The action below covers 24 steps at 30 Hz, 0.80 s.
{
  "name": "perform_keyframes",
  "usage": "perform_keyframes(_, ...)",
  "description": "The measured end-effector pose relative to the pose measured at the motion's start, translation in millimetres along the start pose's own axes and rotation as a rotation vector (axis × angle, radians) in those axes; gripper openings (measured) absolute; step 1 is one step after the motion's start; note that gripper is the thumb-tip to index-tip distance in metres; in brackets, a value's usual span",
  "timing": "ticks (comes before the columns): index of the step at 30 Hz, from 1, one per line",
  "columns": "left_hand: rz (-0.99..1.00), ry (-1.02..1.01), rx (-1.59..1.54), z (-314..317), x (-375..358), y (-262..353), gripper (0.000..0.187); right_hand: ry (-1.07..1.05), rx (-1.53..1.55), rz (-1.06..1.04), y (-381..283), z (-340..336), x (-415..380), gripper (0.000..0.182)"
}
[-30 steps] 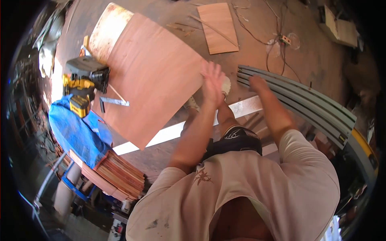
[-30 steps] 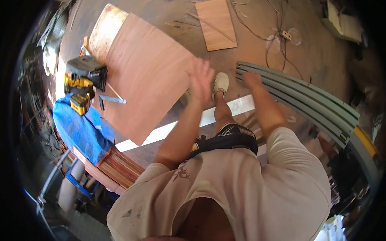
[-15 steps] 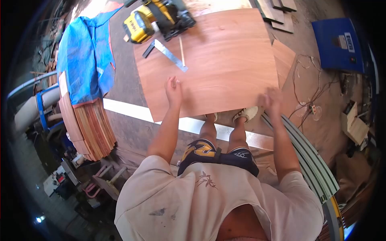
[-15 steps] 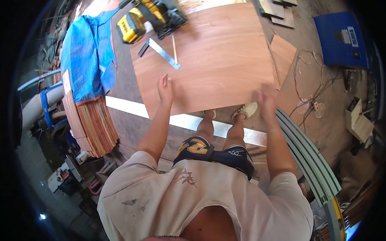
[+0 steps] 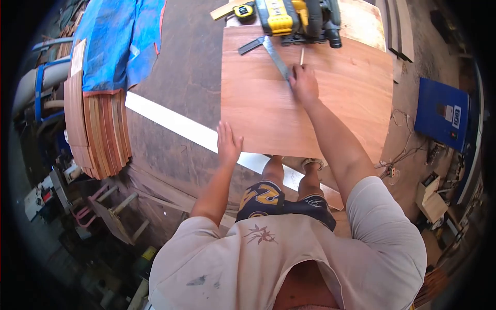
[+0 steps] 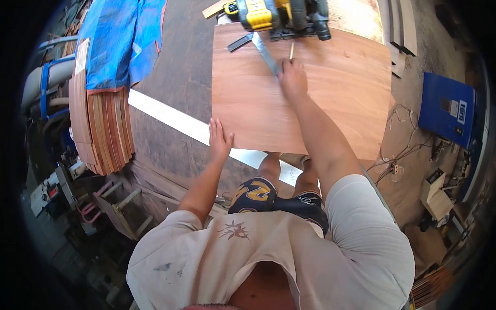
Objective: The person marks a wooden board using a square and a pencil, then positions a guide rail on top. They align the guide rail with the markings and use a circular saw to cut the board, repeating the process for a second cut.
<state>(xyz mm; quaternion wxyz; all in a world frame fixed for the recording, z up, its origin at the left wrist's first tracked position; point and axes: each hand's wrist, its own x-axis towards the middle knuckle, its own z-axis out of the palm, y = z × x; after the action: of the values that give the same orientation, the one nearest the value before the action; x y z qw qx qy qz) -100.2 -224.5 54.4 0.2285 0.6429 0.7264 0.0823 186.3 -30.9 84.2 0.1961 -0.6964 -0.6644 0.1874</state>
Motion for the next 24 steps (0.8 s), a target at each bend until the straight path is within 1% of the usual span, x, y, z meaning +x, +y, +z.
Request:
perform_keyframes(1,-0.011,0.002,-0.004,0.9,-13.7,-8.1,0.078,0.004,-0.021,0.000,2.0,4.5,6.1,0.033)
perform_keyframes(2,-0.063,-0.023,-0.101,2.8,-26.9,-14.2,0.079,-0.002,-0.025,-0.005,3.8,9.5,9.1,0.033)
perform_keyframes(3,-0.112,-0.050,-0.198,1.3,-33.3,-16.7,0.079,0.024,-0.003,0.034,4.8,13.0,10.8,0.030)
perform_keyframes(5,-0.108,-0.062,-0.219,1.3,-37.4,-20.1,0.079,0.062,0.031,0.102,11.8,15.3,13.0,0.025)
perform_keyframes(6,-0.100,-0.068,-0.232,1.6,-38.2,-19.5,0.079,0.059,0.022,0.103,21.8,18.4,15.6,0.025)
perform_keyframes(8,-0.092,-0.060,-0.216,4.7,-38.3,-19.9,0.079,-0.006,0.041,0.120,39.8,26.7,21.3,0.032)
perform_keyframes(9,-0.079,-0.047,-0.192,6.2,-37.5,-20.5,0.078,-0.005,0.038,0.120,35.4,23.9,21.8,0.032)
perform_keyframes(11,-0.071,-0.046,-0.221,6.4,-37.5,-22.0,0.078,0.100,0.010,0.084,26.1,20.8,20.5,0.031)
perform_keyframes(14,-0.049,-0.036,-0.256,10.9,-36.8,-24.7,0.078,0.112,0.046,0.077,10.9,30.0,16.7,0.032)
perform_keyframes(16,-0.017,-0.044,-0.262,10.7,-36.9,-25.6,0.078,0.036,-0.007,0.104,-12.9,23.0,6.1,0.027)
perform_keyframes(17,-0.039,-0.033,-0.227,9.2,-37.1,-26.0,0.077,-0.026,0.052,0.117,-19.1,18.6,1.3,0.025)
perform_keyframes(18,-0.050,-0.031,-0.196,9.3,-35.0,-24.1,0.075,-0.080,0.105,0.140,-19.1,13.9,-0.6,0.023)
perform_keyframes(20,-0.065,-0.050,-0.203,6.1,-30.3,-21.6,0.072,-0.121,0.226,0.265,-13.4,21.0,4.4,0.020)
perform_keyframes(22,-0.051,-0.056,-0.096,2.2,-21.0,-20.0,0.071,-0.144,0.264,0.249,5.4,34.3,8.4,0.020)
perform_keyframes(24,-0.059,0.020,-0.015,0.4,-5.0,-12.7,0.071,-0.187,0.149,0.244,9.0,22.3,8.9,0.023)
